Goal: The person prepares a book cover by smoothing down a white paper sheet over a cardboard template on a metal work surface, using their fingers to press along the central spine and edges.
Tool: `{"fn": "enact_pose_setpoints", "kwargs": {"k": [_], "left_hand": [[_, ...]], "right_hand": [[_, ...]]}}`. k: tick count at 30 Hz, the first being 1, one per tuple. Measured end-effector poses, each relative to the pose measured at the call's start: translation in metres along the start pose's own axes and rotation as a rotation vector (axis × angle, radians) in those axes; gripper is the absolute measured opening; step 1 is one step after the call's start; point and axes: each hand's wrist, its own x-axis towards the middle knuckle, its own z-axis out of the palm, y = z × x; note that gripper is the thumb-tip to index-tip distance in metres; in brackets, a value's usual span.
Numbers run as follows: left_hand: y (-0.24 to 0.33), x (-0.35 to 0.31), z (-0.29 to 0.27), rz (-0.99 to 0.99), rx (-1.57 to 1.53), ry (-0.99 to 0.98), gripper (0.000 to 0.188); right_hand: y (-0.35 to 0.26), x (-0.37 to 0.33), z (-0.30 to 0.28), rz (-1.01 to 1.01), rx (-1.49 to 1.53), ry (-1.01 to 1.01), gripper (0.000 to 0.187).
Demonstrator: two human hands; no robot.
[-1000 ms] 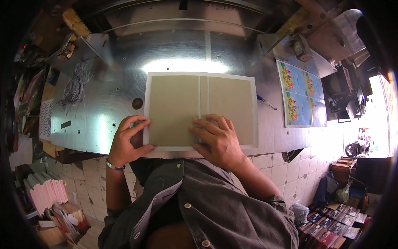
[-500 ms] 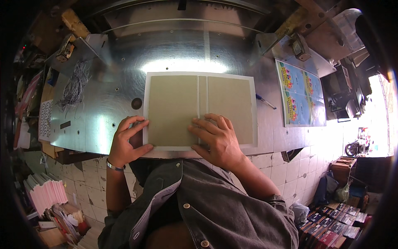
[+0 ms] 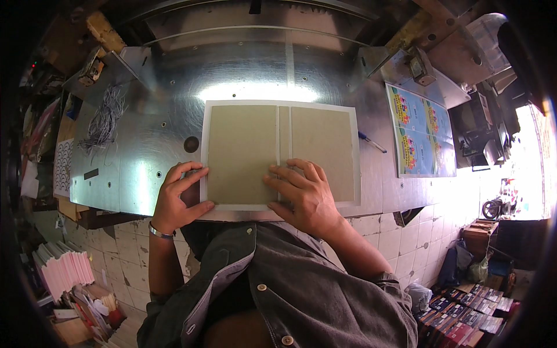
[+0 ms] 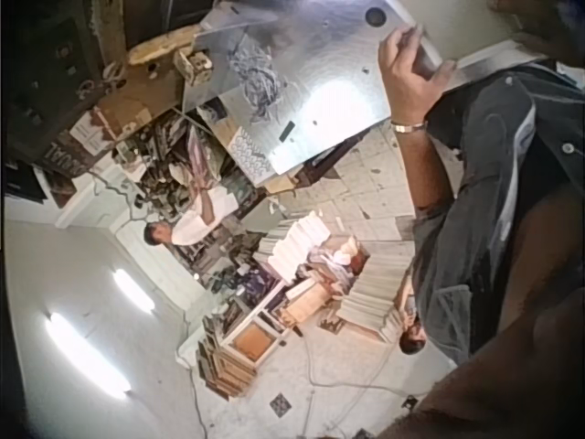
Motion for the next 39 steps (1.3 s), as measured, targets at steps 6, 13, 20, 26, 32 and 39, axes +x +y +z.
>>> {"fn": "enact_pose_setpoints", "kwargs": {"k": [6,13,20,26,32,39], "left_hand": [[-0.0009,0.0006,0.0003,0.010,-0.006,0.003,0.071],[-0.0012,0.0004,0.0006,0.013,-0.001,0.009,0.072],[-0.0007,0.0003,0.0011,0.012,-0.005,0.013,0.072],[-0.0002,0.0008,0.0008,0.011,-0.018,0.012,0.072],[-0.0003,0.0012,-0.0005,0.012,-0.004,0.006,0.072],[-0.0028,0.0008,-0.0059,-0.003,-0.062,0.052,0.057]], "right_hand": [[-0.0014,0.0008,-0.0019,-0.017,-0.015,0.009,0.058],[-0.0013,-0.0001,-0.0015,0.009,-0.010,-0.010,0.056],[-0.0012,0.0002,-0.0011,0.007,-0.008,-0.004,0.057],[-0.0007,0.0001,-0.0006,0.007,-0.007,-0.004,0.056],[-0.0008,0.0002,-0.0006,0.006,-0.010,-0.006,0.056],[-0.0013,0.0005,-0.0017,0.002,0.001,-0.002,0.057]]}}
